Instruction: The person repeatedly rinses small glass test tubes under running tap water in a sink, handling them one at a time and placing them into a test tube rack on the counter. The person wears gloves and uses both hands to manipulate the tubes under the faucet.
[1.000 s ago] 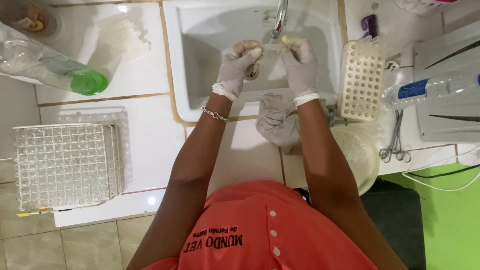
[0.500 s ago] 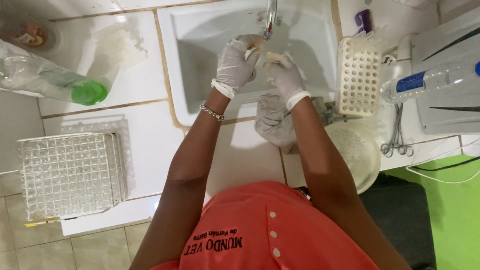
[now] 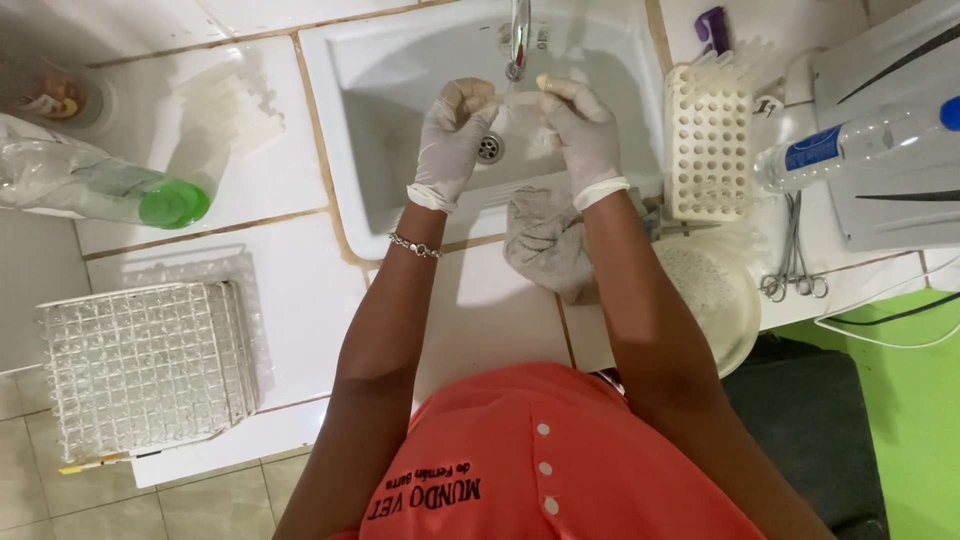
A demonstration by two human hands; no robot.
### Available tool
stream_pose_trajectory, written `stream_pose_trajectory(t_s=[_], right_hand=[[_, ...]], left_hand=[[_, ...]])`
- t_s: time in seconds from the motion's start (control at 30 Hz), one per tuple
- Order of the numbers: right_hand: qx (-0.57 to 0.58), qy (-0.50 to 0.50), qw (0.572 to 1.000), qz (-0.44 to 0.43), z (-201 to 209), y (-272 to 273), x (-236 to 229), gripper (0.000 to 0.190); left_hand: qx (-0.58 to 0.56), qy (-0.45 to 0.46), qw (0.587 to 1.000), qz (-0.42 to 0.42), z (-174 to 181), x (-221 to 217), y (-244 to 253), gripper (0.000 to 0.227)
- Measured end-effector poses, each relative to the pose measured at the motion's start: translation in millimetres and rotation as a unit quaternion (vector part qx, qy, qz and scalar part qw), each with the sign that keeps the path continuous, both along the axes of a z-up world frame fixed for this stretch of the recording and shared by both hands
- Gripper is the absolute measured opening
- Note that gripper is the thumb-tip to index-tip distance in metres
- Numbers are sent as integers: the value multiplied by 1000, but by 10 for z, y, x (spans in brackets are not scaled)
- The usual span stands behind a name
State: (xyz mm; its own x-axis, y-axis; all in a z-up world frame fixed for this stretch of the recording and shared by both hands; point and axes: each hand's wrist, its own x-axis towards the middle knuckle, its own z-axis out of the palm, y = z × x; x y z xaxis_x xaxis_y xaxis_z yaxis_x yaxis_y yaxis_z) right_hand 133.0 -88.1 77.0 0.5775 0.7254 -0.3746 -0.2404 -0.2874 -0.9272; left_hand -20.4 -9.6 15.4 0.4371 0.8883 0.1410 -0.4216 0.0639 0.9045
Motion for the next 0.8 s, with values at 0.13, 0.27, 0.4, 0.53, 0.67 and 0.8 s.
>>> stream_pose_trajectory(t_s=[0.13, 0.27, 0.4, 0.53, 0.67, 0.8], right_hand=[[161, -227, 957, 78, 40, -41, 92, 27], [128, -353, 921, 103, 413, -167, -12, 24], [122, -443, 877, 142, 604, -267, -9, 19], [182, -443, 858, 185, 675, -275, -1, 17], [211, -474, 833, 191, 736, -305, 1, 22], [-13, -557, 801, 218, 699, -220, 103, 38]], left_hand=[[14, 82, 996, -10, -39, -12, -100, 19], [17, 178, 984, -2, -202, -7, -130, 35], [-43, 189, 981, 4, -7, -69, -232, 42], [47, 225, 973, 36, -197, -109, -177, 38], [103, 330, 937, 49, -246, -148, -156, 36], [170, 340, 924, 44, -438, -228, -88, 32]])
